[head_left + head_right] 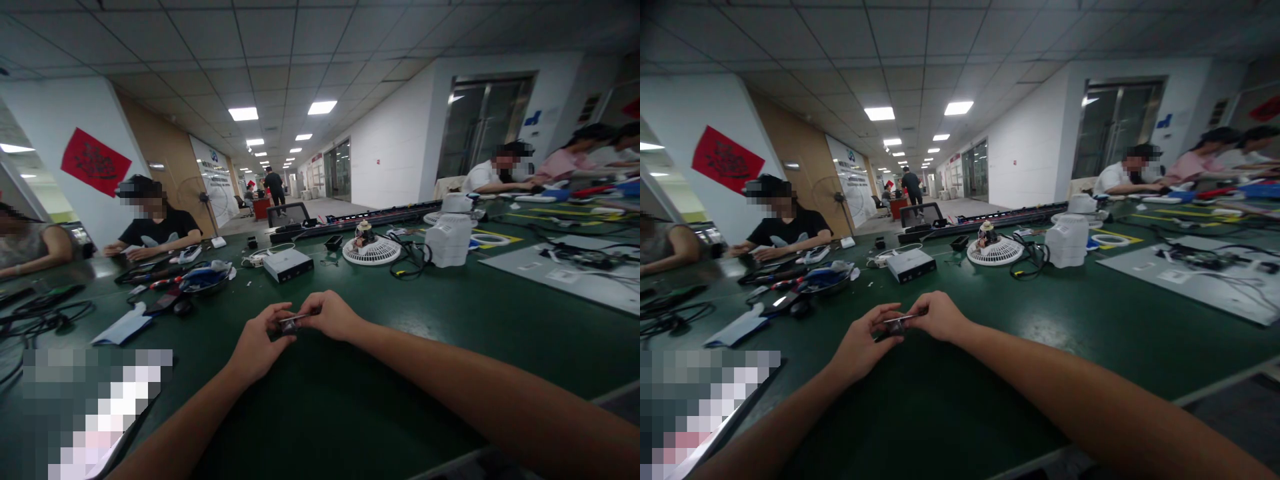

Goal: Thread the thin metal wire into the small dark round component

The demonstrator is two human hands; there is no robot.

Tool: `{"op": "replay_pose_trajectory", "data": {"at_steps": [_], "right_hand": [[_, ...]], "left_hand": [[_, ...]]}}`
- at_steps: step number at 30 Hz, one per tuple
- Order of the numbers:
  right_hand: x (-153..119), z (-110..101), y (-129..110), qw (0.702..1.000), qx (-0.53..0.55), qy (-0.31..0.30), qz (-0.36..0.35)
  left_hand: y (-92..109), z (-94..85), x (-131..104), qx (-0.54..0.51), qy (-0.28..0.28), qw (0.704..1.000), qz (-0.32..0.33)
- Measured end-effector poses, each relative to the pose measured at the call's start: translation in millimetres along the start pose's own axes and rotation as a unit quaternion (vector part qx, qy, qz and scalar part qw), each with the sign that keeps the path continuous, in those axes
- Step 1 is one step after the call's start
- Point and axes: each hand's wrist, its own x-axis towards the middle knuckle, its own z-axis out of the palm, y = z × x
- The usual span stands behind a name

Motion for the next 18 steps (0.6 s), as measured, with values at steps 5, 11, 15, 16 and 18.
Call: {"op": "replay_pose_trajectory", "data": {"at_steps": [5, 11, 15, 16, 18], "right_hand": [[-0.8, -3.7, -3.5, 0.996, 0.019, -0.039, 0.074], [3.0, 3.9, 2.9, 0.986, 0.108, -0.042, 0.119], [4.3, 1.5, 5.4, 0.982, 0.123, -0.068, 0.127], [4.2, -1.4, 5.5, 0.983, 0.11, -0.071, 0.13], [3.5, -8.2, 5.4, 0.988, 0.057, -0.067, 0.125]], "left_hand": [[1.0, -0.7, -1.4, -0.001, -0.004, 1.0, 0.009], [1.6, 0.7, -0.9, -0.002, 0.001, 1.0, 0.009], [0.2, 0.5, -0.1, -0.007, 0.013, 1.0, 0.022], [0.2, 0.4, 0.0, -0.007, 0.015, 0.999, 0.027], [0.5, 0.3, 0.2, -0.007, 0.014, 0.999, 0.033]]}}
